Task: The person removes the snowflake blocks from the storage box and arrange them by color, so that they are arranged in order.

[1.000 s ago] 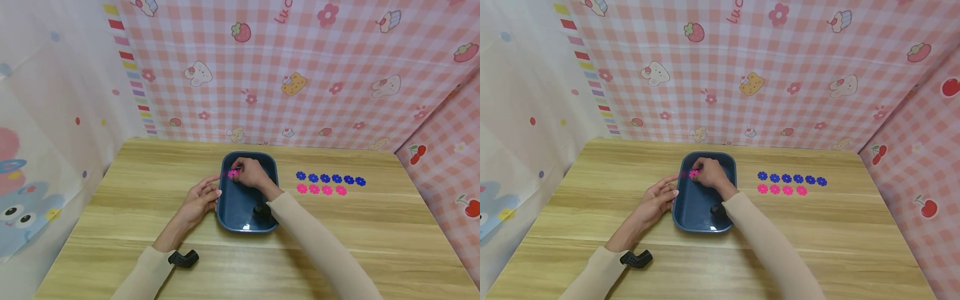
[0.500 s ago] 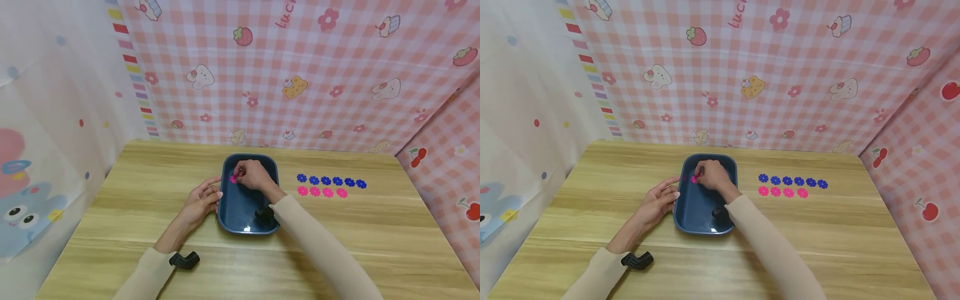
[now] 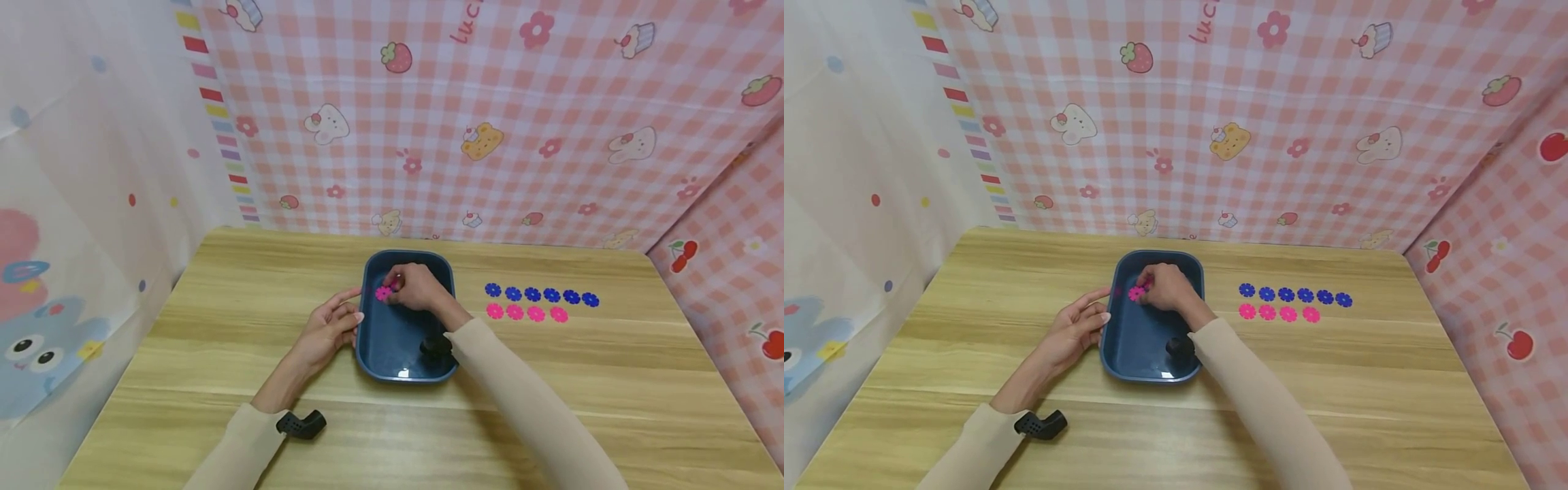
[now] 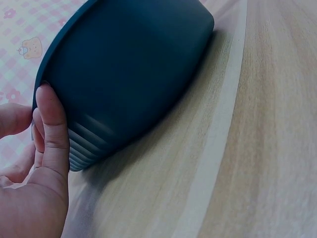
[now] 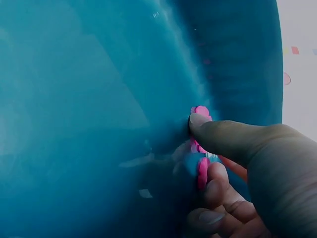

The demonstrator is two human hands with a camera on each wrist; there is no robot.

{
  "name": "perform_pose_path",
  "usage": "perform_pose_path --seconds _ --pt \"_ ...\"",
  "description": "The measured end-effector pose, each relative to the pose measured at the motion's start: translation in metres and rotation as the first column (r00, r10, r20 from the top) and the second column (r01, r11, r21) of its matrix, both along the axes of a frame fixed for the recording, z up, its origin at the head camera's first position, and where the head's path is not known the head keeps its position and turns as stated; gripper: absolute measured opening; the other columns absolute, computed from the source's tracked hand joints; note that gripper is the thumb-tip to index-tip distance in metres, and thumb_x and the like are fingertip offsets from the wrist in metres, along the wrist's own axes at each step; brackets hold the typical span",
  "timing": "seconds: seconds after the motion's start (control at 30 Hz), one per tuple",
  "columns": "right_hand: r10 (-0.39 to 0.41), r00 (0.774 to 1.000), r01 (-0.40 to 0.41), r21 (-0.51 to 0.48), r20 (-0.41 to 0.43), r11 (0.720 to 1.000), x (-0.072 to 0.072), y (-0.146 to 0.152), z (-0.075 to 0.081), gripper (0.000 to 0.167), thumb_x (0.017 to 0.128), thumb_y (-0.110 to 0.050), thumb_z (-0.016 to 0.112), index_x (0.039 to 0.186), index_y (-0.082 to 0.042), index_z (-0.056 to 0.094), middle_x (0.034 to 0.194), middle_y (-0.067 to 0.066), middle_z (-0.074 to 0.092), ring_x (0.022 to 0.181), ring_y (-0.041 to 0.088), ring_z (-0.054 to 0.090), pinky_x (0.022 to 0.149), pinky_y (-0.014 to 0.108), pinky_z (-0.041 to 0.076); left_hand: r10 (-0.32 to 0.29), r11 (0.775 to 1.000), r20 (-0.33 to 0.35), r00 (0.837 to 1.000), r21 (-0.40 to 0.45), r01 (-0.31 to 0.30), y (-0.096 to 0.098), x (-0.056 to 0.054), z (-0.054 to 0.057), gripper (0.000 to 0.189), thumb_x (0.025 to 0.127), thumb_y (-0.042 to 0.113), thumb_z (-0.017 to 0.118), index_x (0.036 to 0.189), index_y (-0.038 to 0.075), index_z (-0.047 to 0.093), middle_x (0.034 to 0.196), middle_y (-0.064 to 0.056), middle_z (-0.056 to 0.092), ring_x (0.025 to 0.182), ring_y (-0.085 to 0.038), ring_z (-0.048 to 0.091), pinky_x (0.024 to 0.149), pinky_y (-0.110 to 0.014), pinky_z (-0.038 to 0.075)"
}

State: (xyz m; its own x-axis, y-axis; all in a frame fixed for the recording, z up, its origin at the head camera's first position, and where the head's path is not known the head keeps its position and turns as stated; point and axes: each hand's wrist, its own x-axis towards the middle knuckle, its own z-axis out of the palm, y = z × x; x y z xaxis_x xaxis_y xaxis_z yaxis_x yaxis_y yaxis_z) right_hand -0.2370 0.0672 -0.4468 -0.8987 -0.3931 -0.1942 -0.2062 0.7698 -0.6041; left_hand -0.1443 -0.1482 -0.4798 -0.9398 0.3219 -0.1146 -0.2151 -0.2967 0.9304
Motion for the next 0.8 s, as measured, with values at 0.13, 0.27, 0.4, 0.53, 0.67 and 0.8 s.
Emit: perform_pose_path --seconds 0.13,0.27,0.4,0.53,0.67,0.8 --pt "-0.004 1.0 0.004 -0.028 0.005 1.0 0.001 -0.001 0.001 0.024 0.087 -0.021 0.083 0.106 -0.013 0.071 0.095 0.004 0.064 0.084 0.02 0.057 0.069 0.026 0.047 0.004 1.0 0.003 1.0 0.0 -0.004 0.0 0.0 0.001 0.057 0.102 -0.002 0.056 0.155 0.004 0.038 0.098 0.0 0.059 0.072 -0.009 0.058 0.058 -0.022 0.053" --pt "-0.011 1.0 0.011 -0.055 -0.001 0.998 0.003 0.0 0.002 0.021 0.087 -0.019 0.083 0.101 -0.013 0.07 0.094 0.004 0.066 0.083 0.019 0.059 0.071 0.027 0.05 0.001 1.0 0.001 1.0 0.004 -0.001 0.0 0.001 0.001 0.058 0.101 -0.002 0.056 0.155 0.004 0.037 0.098 0.0 0.059 0.072 -0.009 0.058 0.058 -0.022 0.053" --pt "-0.012 1.0 0.013 -0.091 0.011 0.996 0.006 0.0 0.003 0.015 0.089 -0.016 0.08 0.097 -0.012 0.068 0.089 0.004 0.068 0.078 0.019 0.061 0.07 0.026 0.053 -0.003 1.0 0.003 1.0 0.012 0.003 0.0 0.001 0.001 0.058 0.101 -0.002 0.057 0.155 0.004 0.037 0.098 0.001 0.06 0.072 -0.009 0.059 0.058 -0.022 0.053" --pt "0.008 1.0 -0.007 -0.107 0.006 0.994 0.009 0.0 0.002 0.008 0.092 -0.01 0.074 0.098 -0.011 0.068 0.086 0.002 0.069 0.074 0.017 0.061 0.066 0.024 0.051 -0.007 1.0 0.002 1.0 0.022 0.007 -0.001 0.001 0.0 0.059 0.101 -0.002 0.057 0.156 0.003 0.036 0.097 0.002 0.06 0.072 -0.009 0.059 0.058 -0.022 0.053" --pt "0.058 0.998 -0.061 -0.093 -0.035 0.994 0.013 0.001 0.005 0.009 0.092 -0.006 0.068 0.099 -0.01 0.072 0.084 0.001 0.069 0.071 0.014 0.059 0.063 0.022 0.047 -0.011 1.0 0.001 1.0 0.025 0.01 -0.001 0.001 0.0 0.06 0.101 -0.002 0.057 0.156 0.003 0.036 0.096 0.002 0.06 0.072 -0.009 0.059 0.059 -0.022 0.053" --pt "0.105 0.991 -0.112 -0.085 -0.086 0.99 0.018 0.005 0.012 0.011 0.091 -0.008 0.067 0.098 -0.011 0.074 0.083 0.0 0.069 0.07 0.012 0.058 0.063 0.023 0.047 -0.011 1.0 -0.003 1.0 0.022 0.011 -0.001 0.001 0.0 0.059 0.101 -0.001 0.058 0.156 0.003 0.036 0.097 0.002 0.06 0.072 -0.009 0.059 0.059 -0.022 0.053"
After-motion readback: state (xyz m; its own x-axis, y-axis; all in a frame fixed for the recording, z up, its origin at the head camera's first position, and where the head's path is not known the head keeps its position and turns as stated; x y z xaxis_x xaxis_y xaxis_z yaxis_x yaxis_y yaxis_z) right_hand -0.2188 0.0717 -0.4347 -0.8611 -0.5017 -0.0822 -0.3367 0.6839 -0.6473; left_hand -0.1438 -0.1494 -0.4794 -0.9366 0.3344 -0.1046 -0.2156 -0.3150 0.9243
